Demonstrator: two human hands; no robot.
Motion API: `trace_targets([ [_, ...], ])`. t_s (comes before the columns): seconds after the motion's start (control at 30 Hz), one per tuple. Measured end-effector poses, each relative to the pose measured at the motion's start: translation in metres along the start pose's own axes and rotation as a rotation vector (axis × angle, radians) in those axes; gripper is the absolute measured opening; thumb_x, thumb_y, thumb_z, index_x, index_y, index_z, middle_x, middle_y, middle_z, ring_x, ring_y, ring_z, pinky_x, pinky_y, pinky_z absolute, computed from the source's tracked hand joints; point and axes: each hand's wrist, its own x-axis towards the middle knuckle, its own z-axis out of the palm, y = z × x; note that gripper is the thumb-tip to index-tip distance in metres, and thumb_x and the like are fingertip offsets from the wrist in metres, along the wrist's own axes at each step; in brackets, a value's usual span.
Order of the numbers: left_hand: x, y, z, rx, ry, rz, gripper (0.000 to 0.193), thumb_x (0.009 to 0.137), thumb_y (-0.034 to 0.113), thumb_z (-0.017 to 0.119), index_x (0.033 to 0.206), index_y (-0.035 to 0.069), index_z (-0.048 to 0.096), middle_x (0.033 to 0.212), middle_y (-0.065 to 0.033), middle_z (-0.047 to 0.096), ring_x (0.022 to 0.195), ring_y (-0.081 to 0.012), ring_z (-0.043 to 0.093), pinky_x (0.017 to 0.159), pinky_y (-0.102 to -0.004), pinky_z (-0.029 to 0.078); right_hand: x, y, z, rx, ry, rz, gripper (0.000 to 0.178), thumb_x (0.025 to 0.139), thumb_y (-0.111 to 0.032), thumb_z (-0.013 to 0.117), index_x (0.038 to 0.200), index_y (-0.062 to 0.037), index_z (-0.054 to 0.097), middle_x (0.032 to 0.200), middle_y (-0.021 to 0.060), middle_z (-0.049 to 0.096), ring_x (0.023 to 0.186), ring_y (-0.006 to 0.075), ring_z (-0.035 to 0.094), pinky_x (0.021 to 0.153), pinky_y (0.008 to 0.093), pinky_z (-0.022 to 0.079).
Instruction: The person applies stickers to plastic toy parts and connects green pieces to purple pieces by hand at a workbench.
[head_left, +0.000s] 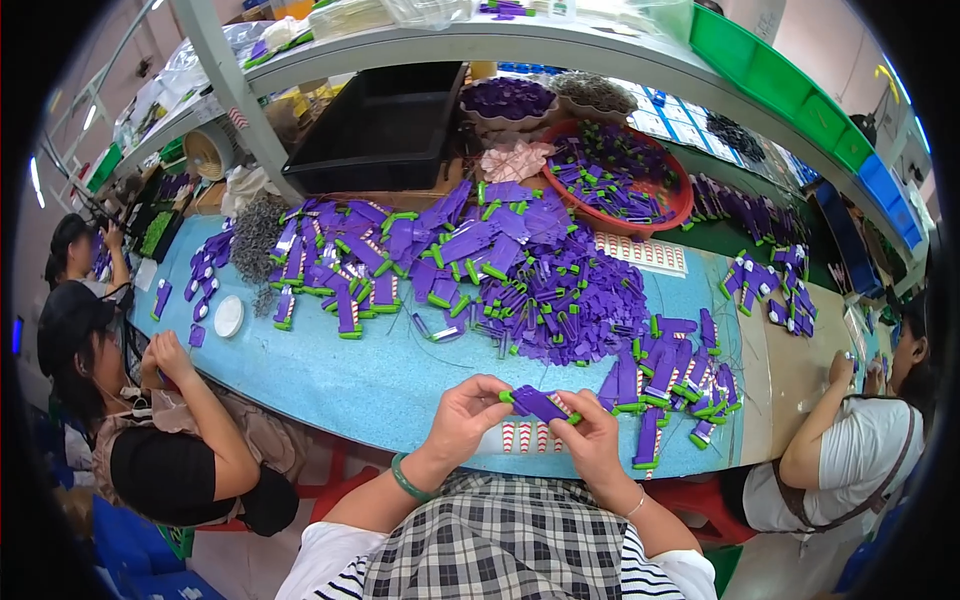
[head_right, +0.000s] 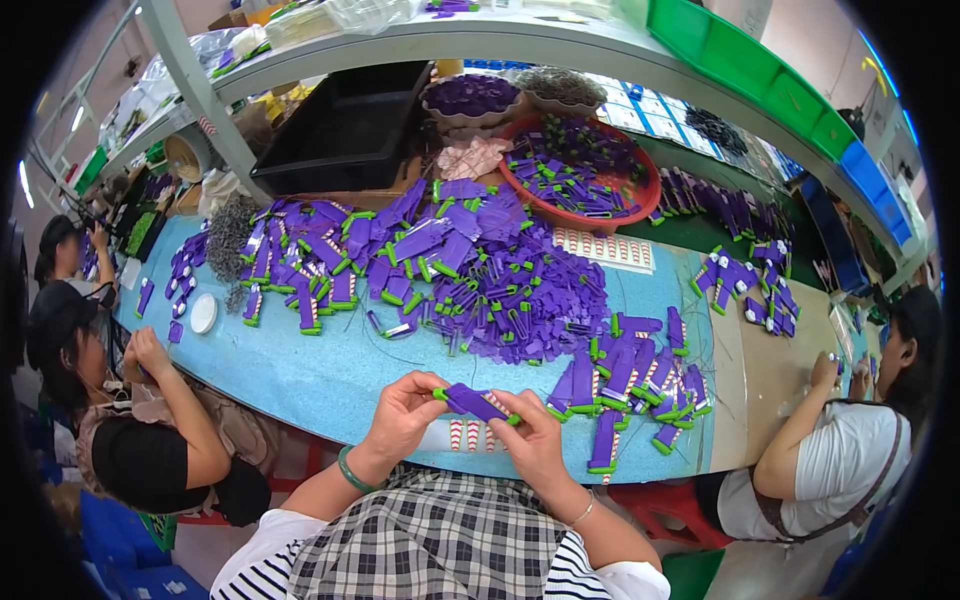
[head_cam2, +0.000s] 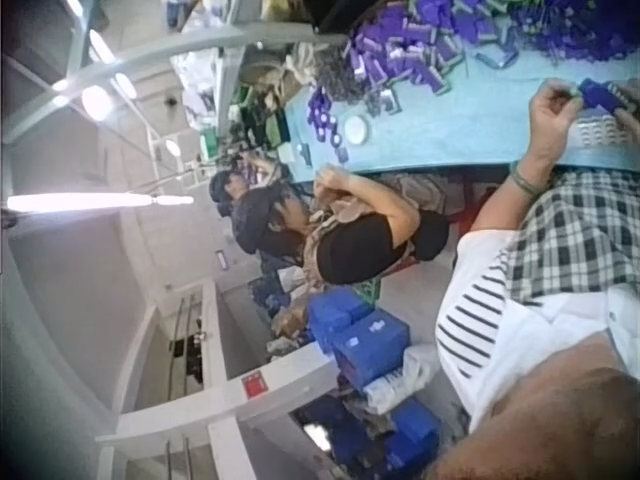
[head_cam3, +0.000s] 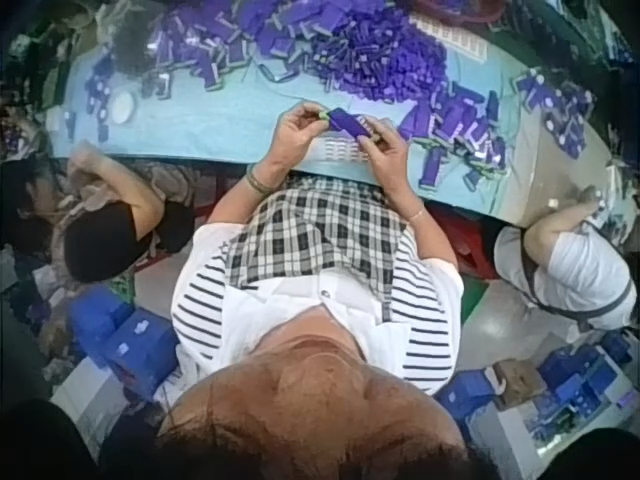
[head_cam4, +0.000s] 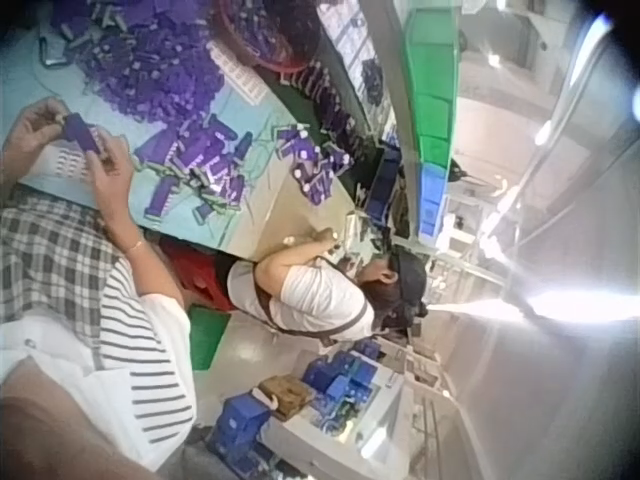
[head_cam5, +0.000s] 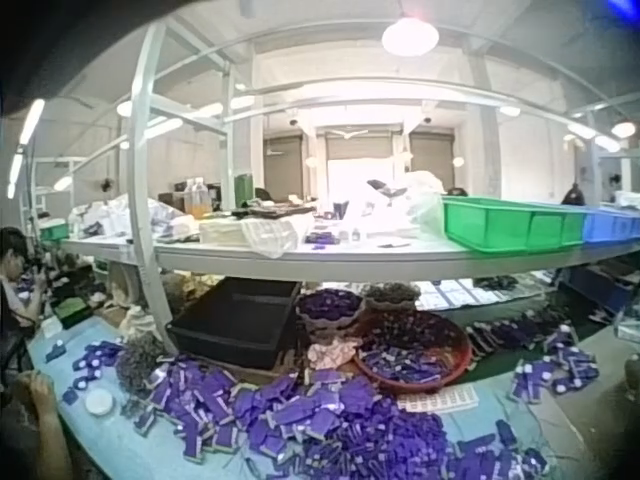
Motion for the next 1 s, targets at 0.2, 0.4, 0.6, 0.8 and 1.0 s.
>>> trace_targets([
  [0.2, -0.002, 0.002, -0.002, -0.153, 0.038, -0.136, 0.017, 0.083, -0.005, 0.06, 0.099, -0.002, 0.058, 0.095, -0.0103, 0.063, 0.087, -0.0171, 0.063, 0.081, -0.0302, 0.053, 0.0, -0.007, -0.003, -0.412, -0.043, -0.259, 0.043, 0.075, 0.013, 0.063, 0.112, -0.0081, 0.064, 0.086, 0.003, 0.049, 0.072, 0.0087, 0.051, 0.057, 0.0193, 0.05],
  [0.4, -0.002, 0.01, -0.016, 0.089, -0.04, -0.074, 0.017, 0.083, -0.006, 0.06, 0.099, -0.003, 0.06, 0.095, -0.0106, 0.064, 0.087, -0.0179, 0.064, 0.082, -0.0326, 0.054, 0.002, -0.022, 0.0, -0.558, -0.03, -0.338, 0.043, 0.069, 0.007, 0.07, 0.107, -0.0131, 0.068, 0.067, 0.0011, 0.048, 0.058, 0.0102, 0.046, 0.051, 0.0239, 0.038],
  [0.6, -0.005, 0.007, -0.009, 0.006, 0.019, -0.141, 0.015, 0.082, -0.006, 0.061, 0.096, -0.003, 0.061, 0.096, -0.0101, 0.064, 0.086, -0.0176, 0.064, 0.081, -0.031, 0.054, -0.001, -0.021, 0.006, -0.584, 0.002, -0.343, 0.043, 0.068, 0.006, 0.07, 0.106, -0.0148, 0.069, 0.065, 0.0019, 0.046, 0.056, 0.0108, 0.046, 0.05, 0.0247, 0.037],
  [0.8, -0.009, 0.01, -0.01, 0.385, -0.197, -0.358, 0.018, 0.082, -0.001, 0.064, 0.099, -0.003, 0.06, 0.087, -0.0063, 0.065, 0.081, -0.01, 0.062, 0.072, -0.022, 0.05, 0.015, -0.039, -0.023, -0.722, -0.484, -0.095, 0.04, 0.07, 0.0, 0.071, 0.107, -0.0136, 0.069, 0.066, 0.0026, 0.053, 0.058, 0.0122, 0.049, 0.053, 0.0251, 0.04],
  [1.0, -0.007, 0.007, 0.017, 0.204, -0.03, -0.281, 0.017, 0.081, 0.003, 0.066, 0.098, 0.0, 0.06, 0.088, -0.0022, 0.063, 0.078, -0.0067, 0.058, 0.071, -0.022, 0.048, 0.006, -0.015, -0.002, 0.037, -0.169, 0.205, 0.034, 0.072, 0.001, 0.073, 0.104, 0.0018, 0.063, 0.089, 0.0029, 0.063, 0.078, 0.0079, 0.059, 0.066, 0.0223, 0.049],
])
